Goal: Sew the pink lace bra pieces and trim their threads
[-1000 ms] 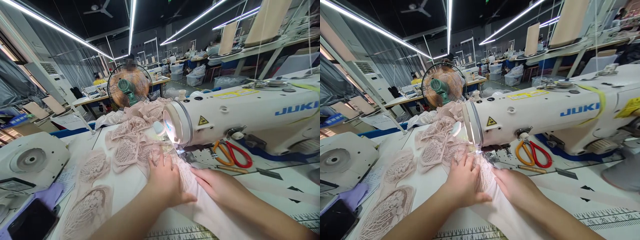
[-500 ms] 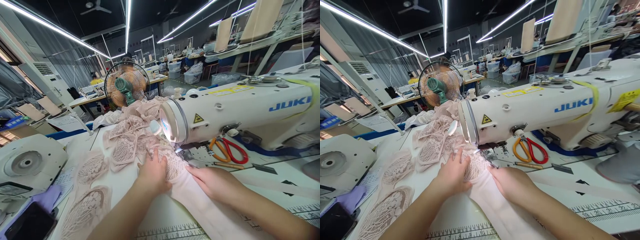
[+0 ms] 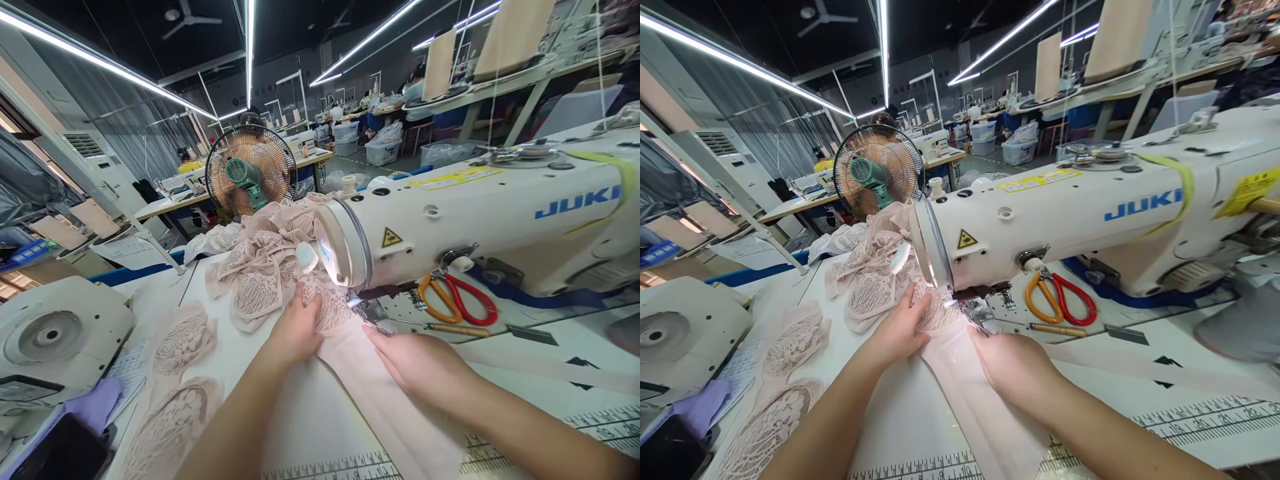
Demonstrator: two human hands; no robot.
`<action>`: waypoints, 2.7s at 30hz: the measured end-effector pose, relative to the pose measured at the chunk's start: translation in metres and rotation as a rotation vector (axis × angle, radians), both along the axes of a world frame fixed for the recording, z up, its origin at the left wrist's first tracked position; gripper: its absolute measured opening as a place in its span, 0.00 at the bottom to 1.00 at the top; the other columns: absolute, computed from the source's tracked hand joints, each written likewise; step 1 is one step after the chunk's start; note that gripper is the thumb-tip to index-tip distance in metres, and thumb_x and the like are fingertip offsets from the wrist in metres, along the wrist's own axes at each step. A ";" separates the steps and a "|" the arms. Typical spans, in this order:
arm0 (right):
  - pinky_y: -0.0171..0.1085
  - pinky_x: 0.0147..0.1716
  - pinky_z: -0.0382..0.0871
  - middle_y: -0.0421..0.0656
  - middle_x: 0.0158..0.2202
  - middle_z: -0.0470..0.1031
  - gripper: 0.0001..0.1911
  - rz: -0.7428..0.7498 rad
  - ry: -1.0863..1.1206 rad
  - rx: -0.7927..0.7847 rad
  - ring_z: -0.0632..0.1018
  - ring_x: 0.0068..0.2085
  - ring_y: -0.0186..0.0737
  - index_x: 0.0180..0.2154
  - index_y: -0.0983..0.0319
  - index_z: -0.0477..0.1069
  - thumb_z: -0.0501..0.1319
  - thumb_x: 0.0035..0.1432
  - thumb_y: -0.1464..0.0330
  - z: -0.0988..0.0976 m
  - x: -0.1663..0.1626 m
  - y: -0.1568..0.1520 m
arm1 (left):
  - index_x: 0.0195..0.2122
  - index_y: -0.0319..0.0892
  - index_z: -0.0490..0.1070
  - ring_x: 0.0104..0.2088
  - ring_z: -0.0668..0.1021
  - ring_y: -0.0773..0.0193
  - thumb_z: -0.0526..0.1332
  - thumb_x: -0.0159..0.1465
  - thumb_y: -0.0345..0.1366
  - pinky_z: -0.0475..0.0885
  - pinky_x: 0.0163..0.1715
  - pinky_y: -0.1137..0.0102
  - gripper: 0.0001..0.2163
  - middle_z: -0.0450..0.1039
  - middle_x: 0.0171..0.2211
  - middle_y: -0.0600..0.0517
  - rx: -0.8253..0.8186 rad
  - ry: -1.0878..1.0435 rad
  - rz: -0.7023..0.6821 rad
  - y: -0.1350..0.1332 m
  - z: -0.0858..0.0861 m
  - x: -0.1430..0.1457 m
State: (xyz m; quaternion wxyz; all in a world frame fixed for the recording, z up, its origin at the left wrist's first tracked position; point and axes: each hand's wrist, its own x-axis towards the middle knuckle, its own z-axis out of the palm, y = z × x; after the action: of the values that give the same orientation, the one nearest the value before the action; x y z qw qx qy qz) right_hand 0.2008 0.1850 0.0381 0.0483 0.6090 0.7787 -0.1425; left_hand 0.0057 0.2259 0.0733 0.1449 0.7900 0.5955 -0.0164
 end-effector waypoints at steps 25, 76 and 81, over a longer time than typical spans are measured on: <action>0.39 0.23 0.51 0.49 0.32 0.80 0.24 0.030 0.052 0.012 0.78 0.32 0.52 0.60 0.61 0.64 0.48 0.65 0.70 -0.008 0.005 -0.002 | 0.61 0.41 0.60 0.62 0.65 0.46 0.59 0.63 0.32 0.65 0.57 0.54 0.23 0.49 0.68 0.37 0.358 0.062 0.151 0.030 -0.032 -0.011; 0.42 0.35 0.68 0.48 0.45 0.79 0.27 0.082 0.024 -0.079 0.79 0.41 0.51 0.65 0.58 0.57 0.46 0.66 0.66 -0.013 0.017 -0.001 | 0.44 0.43 0.76 0.43 0.72 0.57 0.57 0.61 0.28 0.63 0.45 0.60 0.13 0.77 0.47 0.52 0.316 -0.028 -0.705 -0.005 -0.039 0.009; 0.41 0.35 0.68 0.47 0.46 0.79 0.27 0.067 0.010 -0.092 0.79 0.42 0.50 0.65 0.57 0.56 0.44 0.66 0.66 -0.015 0.019 -0.004 | 0.40 0.40 0.75 0.41 0.72 0.56 0.58 0.62 0.39 0.63 0.44 0.58 0.11 0.78 0.46 0.50 0.308 -0.062 -0.695 -0.010 -0.037 0.011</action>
State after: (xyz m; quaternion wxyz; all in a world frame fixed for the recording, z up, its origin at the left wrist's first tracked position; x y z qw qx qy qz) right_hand 0.2193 0.1812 0.0228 0.0770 0.5788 0.7917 -0.1795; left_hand 0.0171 0.2162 0.0366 0.0283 0.9575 0.2827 0.0488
